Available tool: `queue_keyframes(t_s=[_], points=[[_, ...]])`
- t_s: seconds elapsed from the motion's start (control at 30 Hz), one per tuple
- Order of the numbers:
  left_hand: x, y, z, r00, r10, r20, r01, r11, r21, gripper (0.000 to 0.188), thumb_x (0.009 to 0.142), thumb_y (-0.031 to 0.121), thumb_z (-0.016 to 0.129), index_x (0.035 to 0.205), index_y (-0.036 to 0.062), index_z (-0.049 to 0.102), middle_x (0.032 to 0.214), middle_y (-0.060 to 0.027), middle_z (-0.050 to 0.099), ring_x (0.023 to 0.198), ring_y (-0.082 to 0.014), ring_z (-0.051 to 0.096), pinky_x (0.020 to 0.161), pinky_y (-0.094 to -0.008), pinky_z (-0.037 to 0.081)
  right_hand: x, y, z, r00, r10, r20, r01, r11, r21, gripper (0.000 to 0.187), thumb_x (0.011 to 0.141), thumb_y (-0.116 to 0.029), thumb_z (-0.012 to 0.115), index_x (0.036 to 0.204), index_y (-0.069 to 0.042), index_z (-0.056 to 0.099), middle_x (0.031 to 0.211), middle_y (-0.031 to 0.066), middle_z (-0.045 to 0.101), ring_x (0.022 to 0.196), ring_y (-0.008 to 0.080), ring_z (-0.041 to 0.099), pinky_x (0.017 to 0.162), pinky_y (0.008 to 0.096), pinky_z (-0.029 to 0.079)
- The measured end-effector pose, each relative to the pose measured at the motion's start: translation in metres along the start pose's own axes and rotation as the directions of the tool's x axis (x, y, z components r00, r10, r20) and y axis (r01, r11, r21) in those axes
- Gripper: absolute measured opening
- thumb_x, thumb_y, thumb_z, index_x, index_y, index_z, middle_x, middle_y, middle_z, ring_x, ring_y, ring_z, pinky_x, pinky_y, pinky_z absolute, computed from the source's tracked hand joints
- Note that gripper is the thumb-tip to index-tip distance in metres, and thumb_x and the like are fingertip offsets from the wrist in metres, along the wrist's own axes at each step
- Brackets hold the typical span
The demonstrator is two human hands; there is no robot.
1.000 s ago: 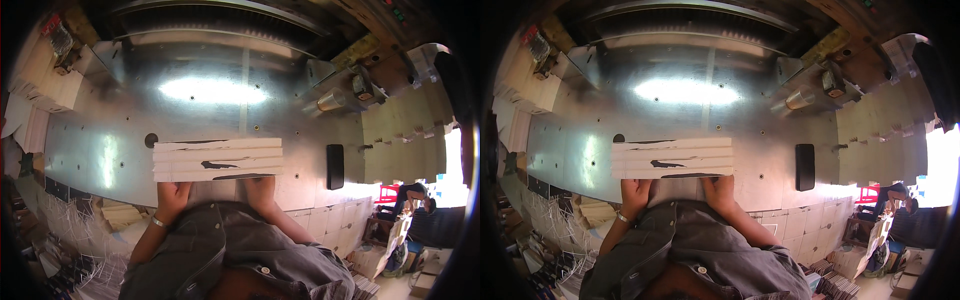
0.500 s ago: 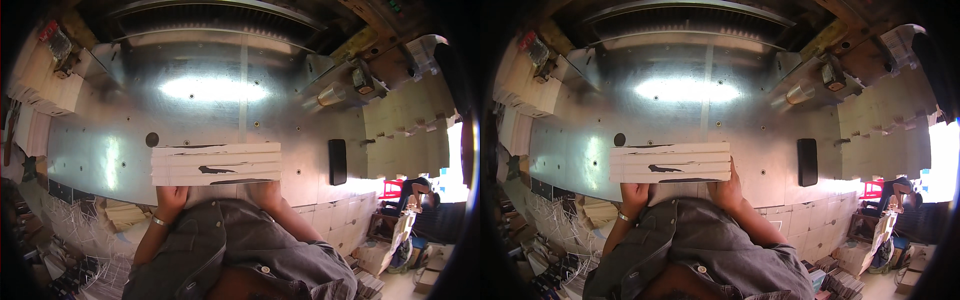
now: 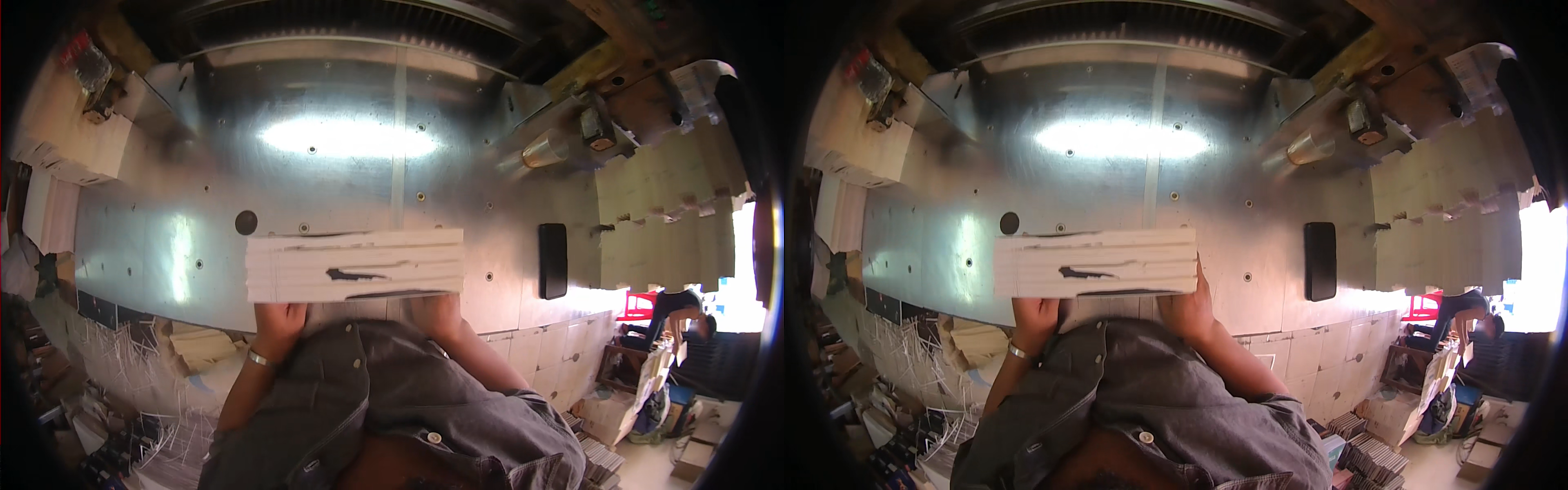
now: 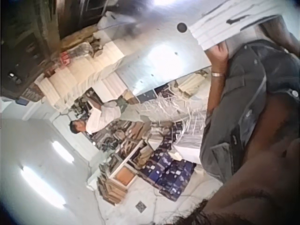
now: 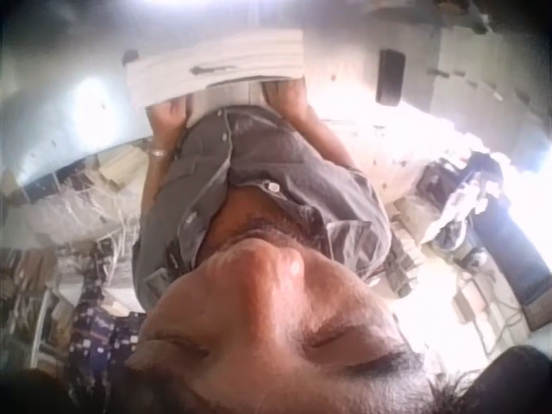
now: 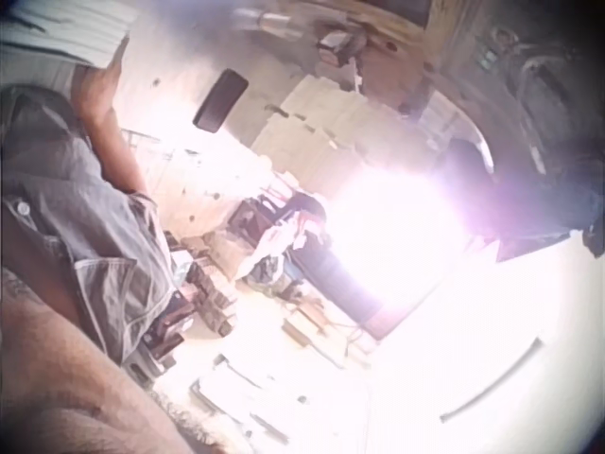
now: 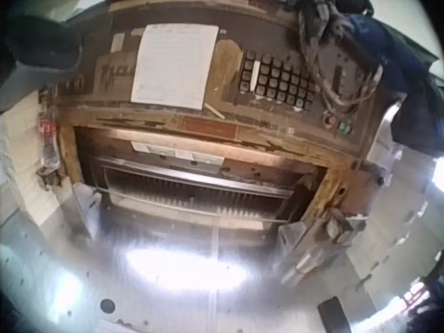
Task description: The person organizes stacks of paper by hand on a workbench and then aligns them inside a large industrial guillotine cutter.
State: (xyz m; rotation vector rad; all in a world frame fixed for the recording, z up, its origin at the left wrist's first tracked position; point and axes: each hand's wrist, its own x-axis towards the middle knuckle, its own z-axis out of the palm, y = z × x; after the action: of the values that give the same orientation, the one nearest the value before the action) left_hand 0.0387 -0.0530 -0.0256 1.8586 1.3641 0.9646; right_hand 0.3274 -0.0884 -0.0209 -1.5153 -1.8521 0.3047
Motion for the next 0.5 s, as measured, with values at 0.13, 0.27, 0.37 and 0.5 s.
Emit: queue_keyframes(t_s=[0.13, 0.27, 0.37, 0.5], points=[[0.002, 0.001, -0.001, 1.0, 0.014, -0.011, -0.014, 1.0, 0.016, 0.024, 0.091, 0.012, 0.064, 0.11, -0.0005, 0.072, 0.109, -0.0203, 0.072, 0.105, -0.0398, 0.067, 0.095, -0.045, 0.05, -0.001, -0.001, 0.002, 0.999, -0.026, -0.044, 0.024, 0.999, -0.031, 0.03, 0.085, -0.003, 0.063, 0.115, -0.001, 0.066, 0.115, 0.0244, 0.064, 0.105, 0.0461, 0.062, 0.088, 0.0497, 0.054], [0.005, 0.0, -0.002, 0.999, 0.03, 0.021, -0.03, 0.999, 0.017, 0.027, 0.09, 0.014, 0.066, 0.113, -0.0002, 0.07, 0.116, -0.0214, 0.069, 0.111, -0.0416, 0.063, 0.098, -0.0453, 0.049, -0.002, 0.002, -0.009, 0.995, -0.03, 0.091, 0.037, 0.997, -0.073, 0.029, 0.087, -0.005, 0.062, 0.115, 0.001, 0.066, 0.11, 0.0243, 0.067, 0.102, 0.0459, 0.063, 0.085, 0.0503, 0.053], [0.009, 0.003, -0.001, 0.999, 0.046, 0.017, -0.046, 0.999, -0.011, 0.033, 0.091, 0.015, 0.067, 0.12, 0.0, 0.066, 0.127, -0.0228, 0.063, 0.119, -0.0423, 0.059, 0.101, -0.0451, 0.047, -0.004, 0.002, -0.014, 0.989, 0.06, 0.134, -0.054, 0.997, -0.047, 0.029, 0.089, -0.006, 0.061, 0.117, 0.001, 0.066, 0.111, 0.025, 0.068, 0.102, 0.0465, 0.063, 0.086, 0.0512, 0.052], [0.01, 0.001, 0.0, 0.999, 0.04, -0.022, -0.041, 0.995, -0.089, 0.046, 0.091, 0.018, 0.073, 0.13, -0.0004, 0.06, 0.135, -0.023, 0.057, 0.126, -0.0404, 0.055, 0.105, -0.0436, 0.045, 0.002, 0.003, -0.015, 0.987, 0.109, 0.115, -0.109, 0.994, -0.007, 0.029, 0.092, -0.008, 0.064, 0.119, 0.002, 0.065, 0.114, 0.0255, 0.067, 0.105, 0.048, 0.062, 0.089, 0.0516, 0.05]])
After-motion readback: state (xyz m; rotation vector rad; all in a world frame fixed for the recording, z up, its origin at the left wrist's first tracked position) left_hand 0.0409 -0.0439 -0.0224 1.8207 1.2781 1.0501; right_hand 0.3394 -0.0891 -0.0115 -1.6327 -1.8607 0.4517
